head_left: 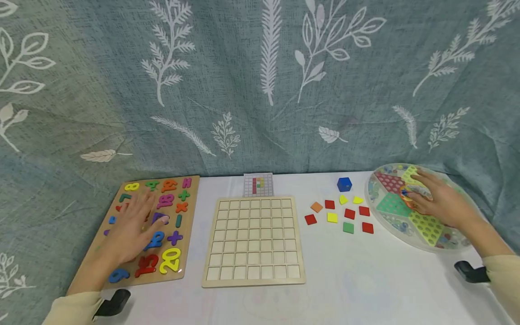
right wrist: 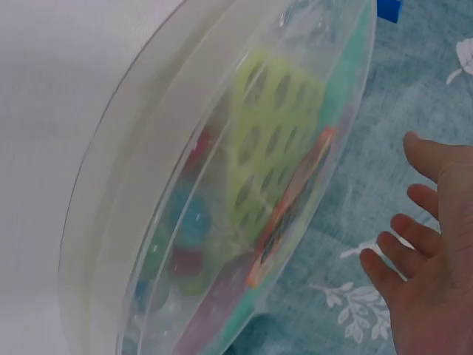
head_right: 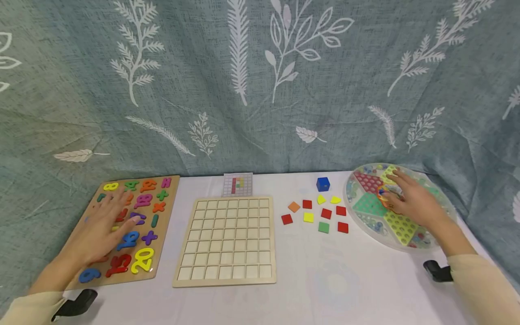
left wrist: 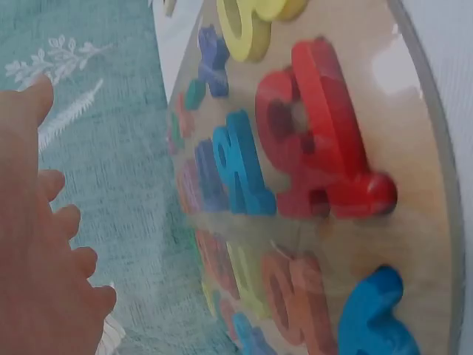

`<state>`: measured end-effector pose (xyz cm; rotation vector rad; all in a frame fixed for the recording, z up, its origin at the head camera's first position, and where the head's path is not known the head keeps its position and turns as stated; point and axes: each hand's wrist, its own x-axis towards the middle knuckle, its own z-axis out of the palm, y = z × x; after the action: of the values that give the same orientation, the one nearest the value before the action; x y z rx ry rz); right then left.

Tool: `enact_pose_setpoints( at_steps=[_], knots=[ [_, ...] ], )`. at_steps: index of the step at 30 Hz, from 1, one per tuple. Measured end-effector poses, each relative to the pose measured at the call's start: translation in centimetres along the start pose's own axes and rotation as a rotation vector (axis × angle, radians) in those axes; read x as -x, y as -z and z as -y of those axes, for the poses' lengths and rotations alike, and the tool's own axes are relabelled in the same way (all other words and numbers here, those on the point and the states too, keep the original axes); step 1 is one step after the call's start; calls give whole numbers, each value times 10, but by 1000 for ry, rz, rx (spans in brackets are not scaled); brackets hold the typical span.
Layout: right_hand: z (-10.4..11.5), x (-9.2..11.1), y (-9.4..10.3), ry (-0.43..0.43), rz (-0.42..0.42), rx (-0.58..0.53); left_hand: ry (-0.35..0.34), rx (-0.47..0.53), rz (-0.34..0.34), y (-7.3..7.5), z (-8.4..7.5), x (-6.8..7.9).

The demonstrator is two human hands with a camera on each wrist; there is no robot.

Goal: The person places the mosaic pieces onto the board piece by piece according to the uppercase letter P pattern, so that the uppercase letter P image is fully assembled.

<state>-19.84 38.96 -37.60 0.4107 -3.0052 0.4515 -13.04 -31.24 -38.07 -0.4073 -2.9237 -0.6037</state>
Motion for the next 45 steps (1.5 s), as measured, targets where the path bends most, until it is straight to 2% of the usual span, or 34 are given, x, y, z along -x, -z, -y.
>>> enact_pose_setpoints(
  at_steps=[9, 13, 19, 24, 31, 36, 40, 45],
  knots=[
    [13, -5, -9, 159, -130, 16, -26, 4, 41, -8, -15, 4],
    [18, -9, -12, 219, -158, 7, -39, 22, 88, -12, -22, 5],
    [30, -17, -18, 267, -182, 7, -22, 16, 134, -16, -34, 4],
    [40, -19, -21, 298, -151, -47, -34, 6, 153, -22, -43, 6],
    [58, -23, -28, 273, -53, -85, -54, 1, 170, -40, -54, 16],
    [66, -28, -33, 308, -70, -89, -67, -3, 170, -51, -62, 19],
    [71, -34, -36, 328, -63, -121, -69, 11, 189, -55, -69, 21],
    [80, -42, -43, 309, 13, -159, -83, 30, 213, -57, -77, 26]
  ],
)
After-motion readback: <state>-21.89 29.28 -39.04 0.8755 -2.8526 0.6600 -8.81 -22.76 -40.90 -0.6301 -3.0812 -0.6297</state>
